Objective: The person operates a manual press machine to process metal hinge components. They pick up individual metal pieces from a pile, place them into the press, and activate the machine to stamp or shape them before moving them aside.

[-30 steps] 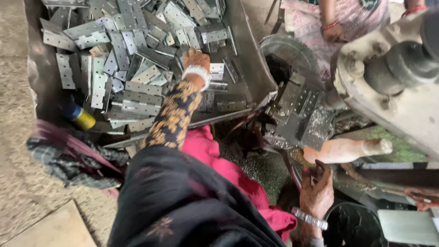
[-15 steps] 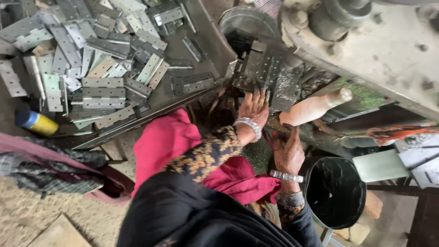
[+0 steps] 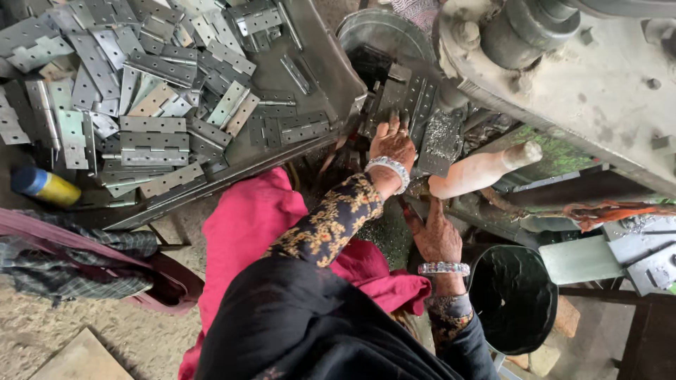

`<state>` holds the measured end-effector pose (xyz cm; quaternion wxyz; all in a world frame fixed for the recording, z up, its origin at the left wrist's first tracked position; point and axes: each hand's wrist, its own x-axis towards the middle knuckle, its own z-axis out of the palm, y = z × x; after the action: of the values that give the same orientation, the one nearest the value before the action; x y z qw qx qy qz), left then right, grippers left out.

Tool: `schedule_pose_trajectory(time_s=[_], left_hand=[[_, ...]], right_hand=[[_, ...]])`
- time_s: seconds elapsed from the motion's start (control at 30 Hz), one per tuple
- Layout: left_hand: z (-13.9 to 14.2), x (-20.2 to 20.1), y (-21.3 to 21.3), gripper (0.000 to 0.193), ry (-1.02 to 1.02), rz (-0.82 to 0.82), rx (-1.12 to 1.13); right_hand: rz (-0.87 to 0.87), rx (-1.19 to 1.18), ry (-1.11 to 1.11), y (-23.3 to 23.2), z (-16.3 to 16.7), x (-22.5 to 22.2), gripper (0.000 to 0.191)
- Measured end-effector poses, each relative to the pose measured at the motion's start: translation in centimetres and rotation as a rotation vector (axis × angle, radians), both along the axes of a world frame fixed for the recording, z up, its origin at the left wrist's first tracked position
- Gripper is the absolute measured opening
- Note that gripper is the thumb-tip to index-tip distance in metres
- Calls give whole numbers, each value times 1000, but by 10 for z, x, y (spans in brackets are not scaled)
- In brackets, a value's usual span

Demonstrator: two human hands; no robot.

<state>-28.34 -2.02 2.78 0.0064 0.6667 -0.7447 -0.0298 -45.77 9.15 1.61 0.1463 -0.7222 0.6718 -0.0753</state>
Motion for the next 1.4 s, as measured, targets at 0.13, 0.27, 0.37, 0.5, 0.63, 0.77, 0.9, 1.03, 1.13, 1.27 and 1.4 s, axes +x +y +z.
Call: schedule_pose_trajectory(time_s=[0.13,0.27,0.37,0.5,0.63,0.77,0.9,1.03,1.13,1.27,1.4], left_hand=[[8,-3,5,51,106,42,-108],[5,0,22,39,9,52,-33],[-2,-1,14,35,-40,69,-37],[-21,-7,-12,39,45,152,-98],[-35,-12,-23,44,199,247,-193],[-35,-6,-18,46,-327,182,-48],[-11,12,-4,49,33,14,-26],[3,18,10,54,94,-57,34],[-3,12,7,52,84,-12,-77],[-16,0,-22,54,50,43,-94],[-30,-5,-40,55,45,125,-140]], right_hand=[[-71,115,-22,23,-73,-10,57],[-48,162,-105,25,-126,-18,52],[24,91,-218,2,-123,-35,49],[83,3,-367,0,-101,-38,43],[6,56,-158,17,-89,-23,52],[-47,119,-137,3,-84,-29,57],[-3,101,-187,-4,-103,-43,57],[-28,93,-101,17,-133,-36,58],[-12,44,-129,13,-131,-41,55],[34,58,-238,-4,-114,-47,46],[42,115,-108,9,-114,-38,44]])
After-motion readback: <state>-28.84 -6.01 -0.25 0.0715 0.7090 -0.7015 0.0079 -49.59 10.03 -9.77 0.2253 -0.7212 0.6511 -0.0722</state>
